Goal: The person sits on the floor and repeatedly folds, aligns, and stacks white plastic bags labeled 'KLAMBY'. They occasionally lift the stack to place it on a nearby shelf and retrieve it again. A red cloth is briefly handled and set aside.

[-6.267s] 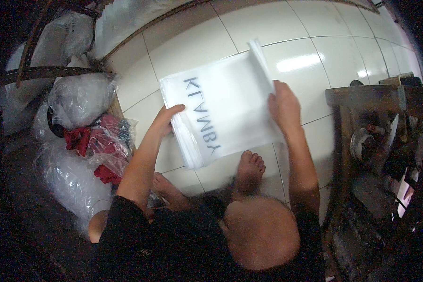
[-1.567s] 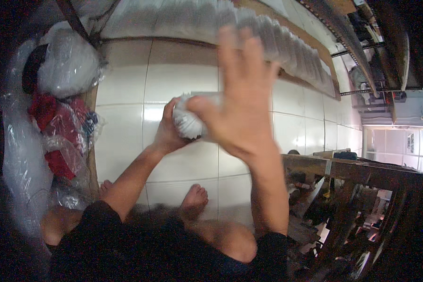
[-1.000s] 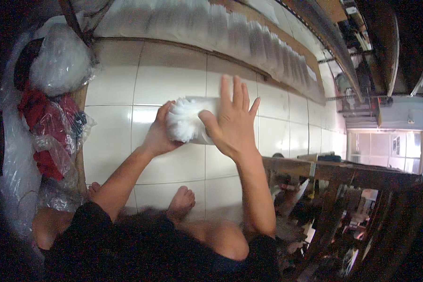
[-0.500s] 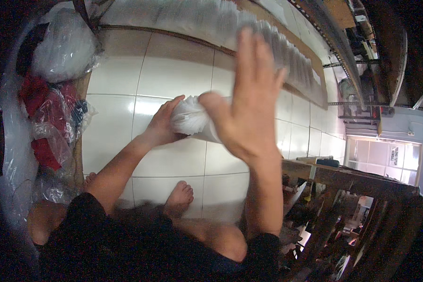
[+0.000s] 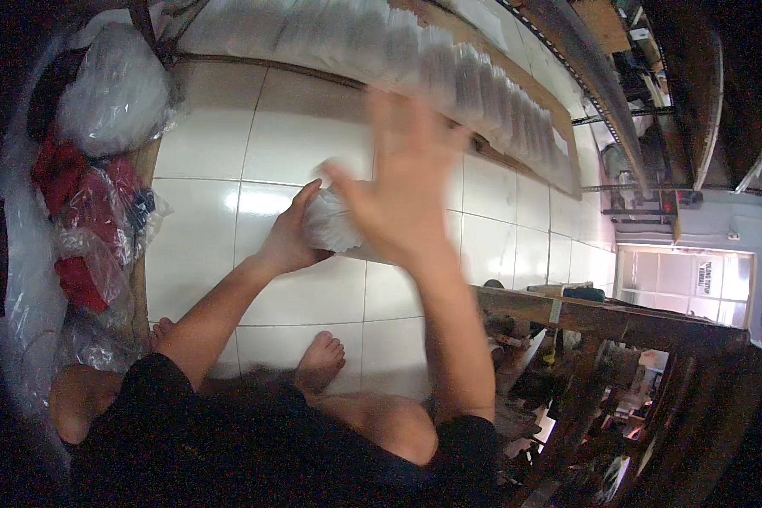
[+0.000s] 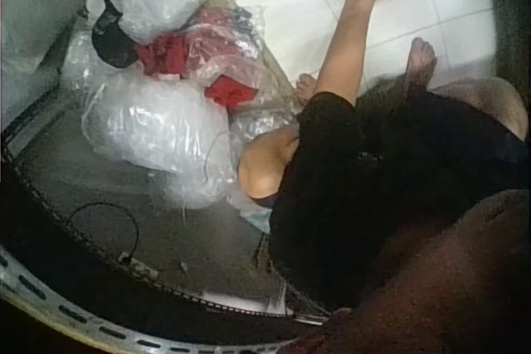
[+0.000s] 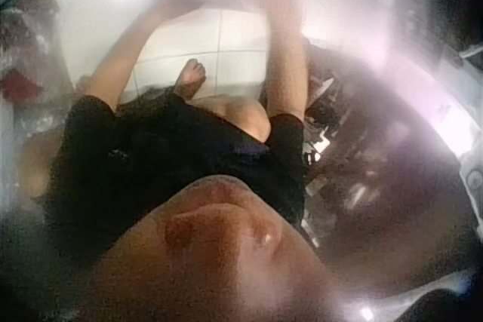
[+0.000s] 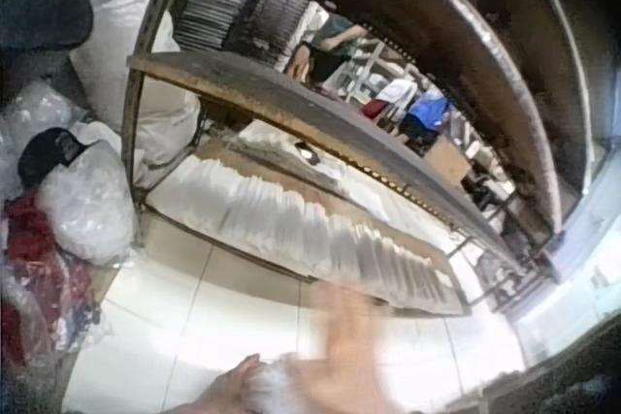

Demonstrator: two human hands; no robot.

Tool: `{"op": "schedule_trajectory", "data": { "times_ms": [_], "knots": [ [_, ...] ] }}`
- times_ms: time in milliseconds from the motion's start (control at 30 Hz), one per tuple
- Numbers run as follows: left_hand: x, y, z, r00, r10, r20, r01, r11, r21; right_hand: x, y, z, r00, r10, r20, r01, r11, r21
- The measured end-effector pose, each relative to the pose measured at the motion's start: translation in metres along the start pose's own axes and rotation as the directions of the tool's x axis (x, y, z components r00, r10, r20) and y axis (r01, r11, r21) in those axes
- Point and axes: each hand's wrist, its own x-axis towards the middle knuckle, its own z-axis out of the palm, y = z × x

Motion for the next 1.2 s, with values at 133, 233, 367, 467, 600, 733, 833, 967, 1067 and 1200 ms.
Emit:
{"op": "schedule_trajectory", "data": {
  "times_ms": [133, 233, 367, 467, 600, 733, 833, 967, 1067, 1200],
  "knots": [
    [0.001, -0.008, 0.002, 0.988, -0.098, 0.117, 0.099, 0.995, -0.003, -0.001, -0.014, 0.012, 0.991, 0.001, 0.132, -0.001, 1.0, -0.003],
    [0.001, -0.01, -0.004, 0.998, -0.053, 0.042, 0.054, 0.998, -0.019, 0.011, -0.013, -0.036, 0.997, -0.02, -0.072, 0.03, 0.989, 0.148],
    [0.001, -0.007, 0.003, 1.0, 0.009, 0.005, -0.008, 0.999, -0.049, -0.009, 0.02, 0.019, 0.965, 0.226, 0.137, -0.236, 0.97, 0.063],
    [0.009, -0.009, 0.003, 0.999, 0.054, -0.004, -0.054, 0.998, -0.024, 0.004, 0.039, -0.002, 0.98, 0.198, 0.008, -0.195, 0.957, 0.216],
    [0.001, -0.015, 0.007, 0.998, 0.067, -0.021, -0.067, 0.997, -0.022, 0.003, 0.041, -0.059, 0.96, 0.206, -0.191, -0.184, 0.974, 0.129],
    [0.002, -0.012, 0.011, 0.999, 0.032, 0.006, -0.031, 0.999, -0.037, -0.018, 0.045, 0.02, 0.769, 0.449, 0.455, -0.534, 0.843, 0.07],
    [0.008, -0.016, 0.011, 0.999, 0.038, -0.01, -0.038, 0.999, -0.01, -0.024, 0.054, -0.007, 0.954, 0.293, 0.064, -0.298, 0.95, 0.095],
    [-0.003, -0.02, 0.017, 0.998, 0.054, -0.024, -0.054, 0.999, -0.005, -0.024, 0.059, -0.026, 0.958, 0.168, -0.234, -0.141, 0.981, 0.13],
    [-0.007, -0.018, 0.024, 0.999, 0.02, -0.026, -0.02, 1.0, -0.005, -0.025, 0.028, 0.015, 0.836, 0.349, 0.423, -0.325, 0.937, -0.13],
    [-0.002, -0.018, 0.019, 1.0, -0.027, -0.001, 0.027, 1.0, 0.005, -0.064, 0.035, 0.015, 0.935, 0.356, 0.0, -0.344, 0.904, 0.256]
  ]
}}
